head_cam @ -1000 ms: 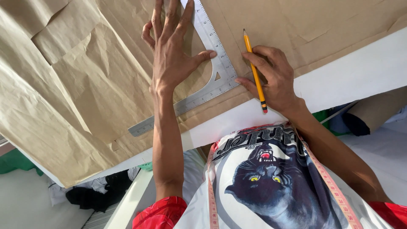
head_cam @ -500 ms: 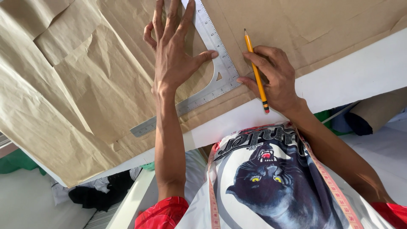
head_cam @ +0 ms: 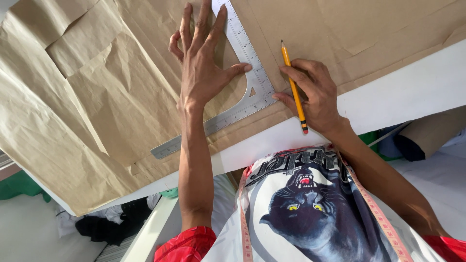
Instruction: The person uses a set square and a pencil to draw straight lines and mark measurements on a large sheet of brown paper. They repeatedly reposition the ruler to create a pattern layout on the table surface.
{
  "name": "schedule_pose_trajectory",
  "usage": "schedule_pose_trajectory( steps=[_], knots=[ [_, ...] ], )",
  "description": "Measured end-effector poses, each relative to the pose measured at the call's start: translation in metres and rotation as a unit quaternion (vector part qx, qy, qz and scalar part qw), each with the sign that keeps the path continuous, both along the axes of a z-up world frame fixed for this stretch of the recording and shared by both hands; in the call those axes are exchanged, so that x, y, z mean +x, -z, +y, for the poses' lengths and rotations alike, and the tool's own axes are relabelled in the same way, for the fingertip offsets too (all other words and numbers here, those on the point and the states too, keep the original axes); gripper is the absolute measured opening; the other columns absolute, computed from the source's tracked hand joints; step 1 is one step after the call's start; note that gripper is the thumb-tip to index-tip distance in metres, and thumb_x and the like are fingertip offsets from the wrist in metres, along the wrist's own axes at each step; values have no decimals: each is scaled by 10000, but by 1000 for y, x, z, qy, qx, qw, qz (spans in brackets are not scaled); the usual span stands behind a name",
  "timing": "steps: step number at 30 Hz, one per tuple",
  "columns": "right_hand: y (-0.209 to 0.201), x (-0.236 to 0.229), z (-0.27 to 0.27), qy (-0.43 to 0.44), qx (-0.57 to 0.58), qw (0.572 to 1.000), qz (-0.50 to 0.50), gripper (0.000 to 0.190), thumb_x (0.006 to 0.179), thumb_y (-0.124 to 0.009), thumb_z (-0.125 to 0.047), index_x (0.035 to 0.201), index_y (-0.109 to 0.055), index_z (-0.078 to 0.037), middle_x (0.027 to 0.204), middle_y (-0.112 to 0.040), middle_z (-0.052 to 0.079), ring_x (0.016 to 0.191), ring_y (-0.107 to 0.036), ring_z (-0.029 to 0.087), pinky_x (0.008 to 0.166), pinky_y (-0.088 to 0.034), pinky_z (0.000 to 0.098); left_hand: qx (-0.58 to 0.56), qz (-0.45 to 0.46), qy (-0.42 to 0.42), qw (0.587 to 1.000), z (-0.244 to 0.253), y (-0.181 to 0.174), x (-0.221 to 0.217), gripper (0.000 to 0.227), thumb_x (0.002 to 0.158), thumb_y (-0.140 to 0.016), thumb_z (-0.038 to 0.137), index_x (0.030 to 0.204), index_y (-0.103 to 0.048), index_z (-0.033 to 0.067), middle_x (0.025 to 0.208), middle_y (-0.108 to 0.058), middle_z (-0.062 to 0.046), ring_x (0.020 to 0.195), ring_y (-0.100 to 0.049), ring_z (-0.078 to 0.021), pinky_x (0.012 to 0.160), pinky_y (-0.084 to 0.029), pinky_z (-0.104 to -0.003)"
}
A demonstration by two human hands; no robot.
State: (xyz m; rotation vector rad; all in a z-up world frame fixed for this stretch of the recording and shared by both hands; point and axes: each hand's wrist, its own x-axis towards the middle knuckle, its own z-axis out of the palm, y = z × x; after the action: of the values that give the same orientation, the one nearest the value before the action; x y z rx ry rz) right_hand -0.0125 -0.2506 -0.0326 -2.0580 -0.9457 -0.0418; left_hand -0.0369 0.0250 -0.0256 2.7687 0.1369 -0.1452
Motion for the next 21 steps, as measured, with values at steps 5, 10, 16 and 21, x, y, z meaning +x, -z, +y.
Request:
schedule_pose_trajectory(
  steps=[5, 10, 16, 21],
  knots=[
    [-2, 0, 0, -2, -1, 1000, 4, 501, 961, -847, -255, 1295, -677, 78, 1224, -598, 212, 1124, -596, 361, 974, -528, 448, 23, -4, -6, 1000, -2, -4, 3, 1143, 833, -637, 1005, 1691, -308, 325, 1757, -139, 21, 1644, -73, -301, 1278, -149, -509],
    [-31, 12, 7, 4, 47, 991, 127, 418, 997, -759, -240, 1291, -672, 44, 1206, -669, 186, 1071, -685, 300, 934, -561, 378, 41, 3, 0, 999, -2, 0, 4, 1217, 800, -815, 970, 1686, -338, 285, 1736, -110, 5, 1609, -79, -347, 1234, -180, -540],
    [-47, 85, 77, -53, 160, 974, 152, 307, 1106, -583, -153, 1260, -656, 103, 1077, -736, 213, 974, -727, 268, 855, -605, 342, 50, -18, 4, 999, -5, -1, 8, 1279, 673, -972, 841, 1619, -409, 190, 1712, -180, -51, 1564, -146, -388, 1155, -244, -565],
    [-15, 139, 135, -40, 163, 978, 124, 295, 1137, -638, -262, 968, -567, -30, 838, -581, 58, 747, -533, 144, 662, -416, 284, 65, -20, -1, 998, -5, -3, 11, 1253, 632, -986, 776, 1594, -444, 184, 1705, -181, -43, 1552, -164, -395, 1143, -241, -578]
  ],
)
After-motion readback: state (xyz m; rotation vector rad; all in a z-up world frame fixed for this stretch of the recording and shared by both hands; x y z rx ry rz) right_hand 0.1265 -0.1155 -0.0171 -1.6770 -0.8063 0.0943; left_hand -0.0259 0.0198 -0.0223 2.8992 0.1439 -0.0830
